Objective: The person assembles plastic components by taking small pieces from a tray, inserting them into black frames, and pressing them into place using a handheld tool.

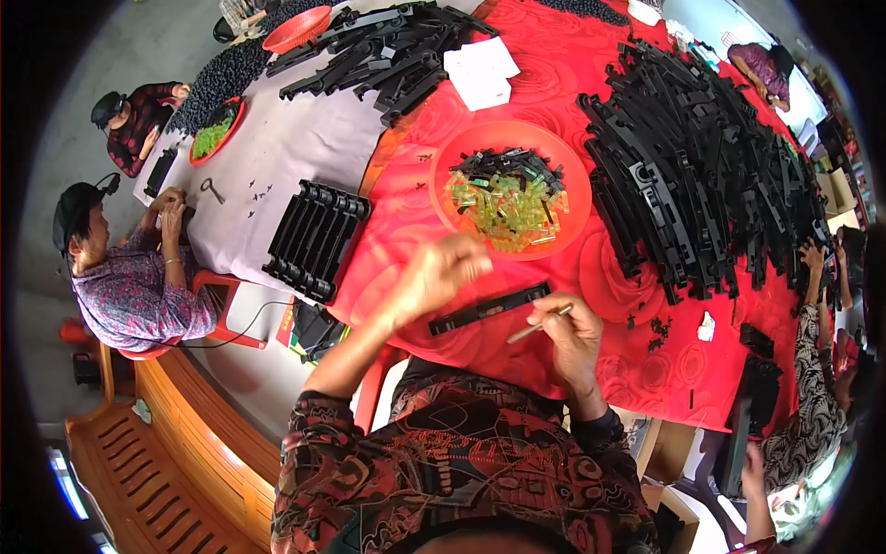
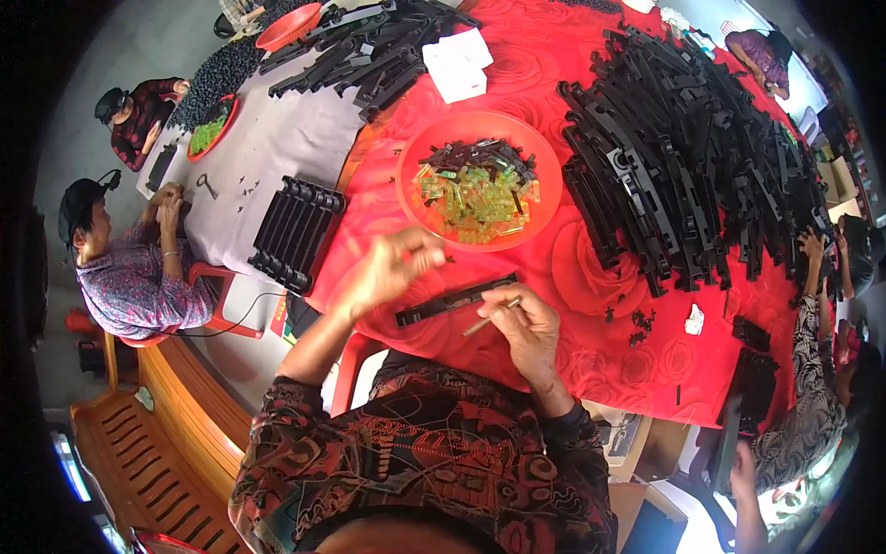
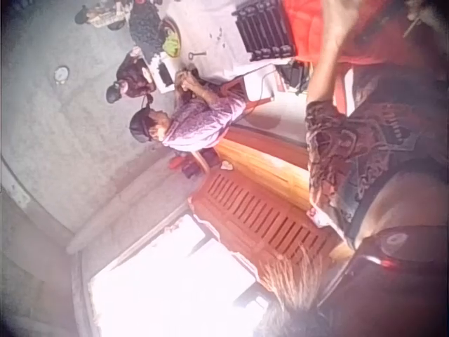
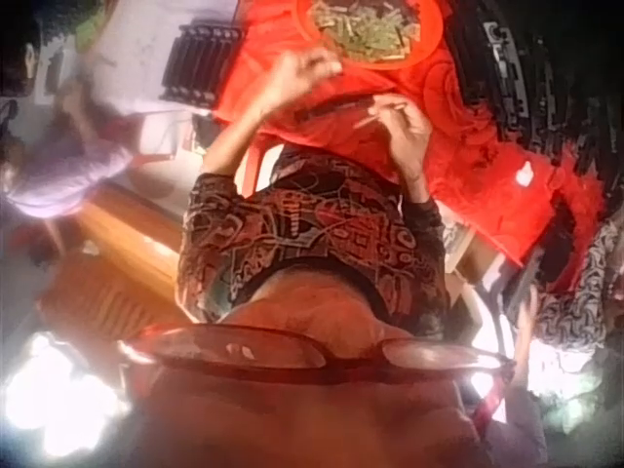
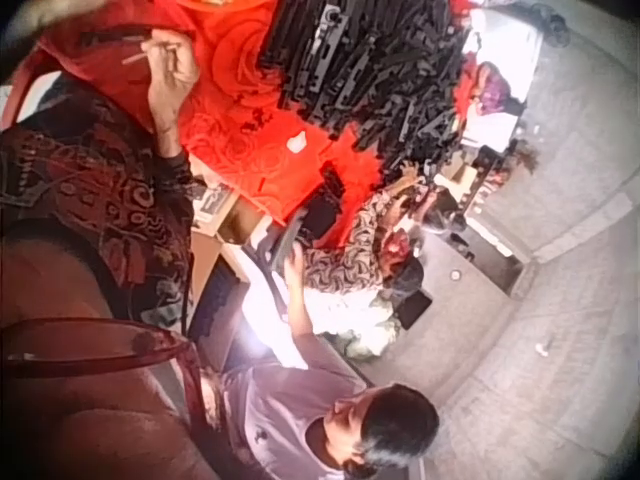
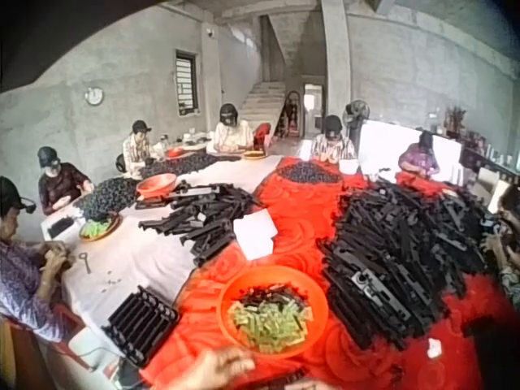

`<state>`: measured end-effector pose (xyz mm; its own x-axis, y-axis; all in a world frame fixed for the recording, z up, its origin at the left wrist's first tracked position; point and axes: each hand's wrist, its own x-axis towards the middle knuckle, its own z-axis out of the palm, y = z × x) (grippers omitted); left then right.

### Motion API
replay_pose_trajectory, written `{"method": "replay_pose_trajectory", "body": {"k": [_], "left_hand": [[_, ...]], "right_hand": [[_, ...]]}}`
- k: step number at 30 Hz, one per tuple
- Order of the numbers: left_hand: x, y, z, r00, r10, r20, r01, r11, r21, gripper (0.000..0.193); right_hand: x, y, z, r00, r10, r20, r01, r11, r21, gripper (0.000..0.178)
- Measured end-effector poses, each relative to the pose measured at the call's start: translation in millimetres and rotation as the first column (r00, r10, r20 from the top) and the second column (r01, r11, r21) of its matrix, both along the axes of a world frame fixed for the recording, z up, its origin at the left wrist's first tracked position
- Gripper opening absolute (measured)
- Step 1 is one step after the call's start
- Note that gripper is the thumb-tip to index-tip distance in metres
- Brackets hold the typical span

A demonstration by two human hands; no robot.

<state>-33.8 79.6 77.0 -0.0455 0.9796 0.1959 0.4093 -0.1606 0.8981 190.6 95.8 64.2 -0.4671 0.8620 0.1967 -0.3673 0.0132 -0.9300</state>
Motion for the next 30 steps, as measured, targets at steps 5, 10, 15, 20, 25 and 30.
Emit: {"method": "replay_pose_trajectory", "body": {"k": [5,10,15,20,25,30], "left_hand": [[-50,86,-9,0.781,0.268,-0.564,-0.142,0.956,0.258,0.012],[-60,140,-32,0.498,0.25,-0.831,-0.1,0.968,0.231,0.014],[-57,150,-42,0.447,0.145,-0.883,-0.121,0.988,0.1,0.015],[-58,150,-46,0.463,0.133,-0.876,-0.107,0.99,0.093,0.015],[-38,157,-28,0.556,0.135,-0.82,-0.093,0.991,0.1,0.017],[-18,182,-48,0.466,0.195,-0.863,-0.04,0.979,0.199,0.022]], "right_hand": [[8,-5,0,0.998,0.041,0.056,-0.037,0.997,-0.073,0.015],[6,-19,-5,0.994,0.088,0.063,-0.08,0.989,-0.127,0.015],[14,-23,-17,0.994,0.103,0.036,-0.094,0.976,-0.195,0.015],[14,-24,-26,0.993,0.114,0.042,-0.1,0.963,-0.25,0.017],[11,-26,-27,0.991,0.132,0.001,-0.125,0.946,-0.3,0.018],[10,-27,-25,0.988,0.152,0.001,-0.144,0.939,-0.312,0.018]]}}
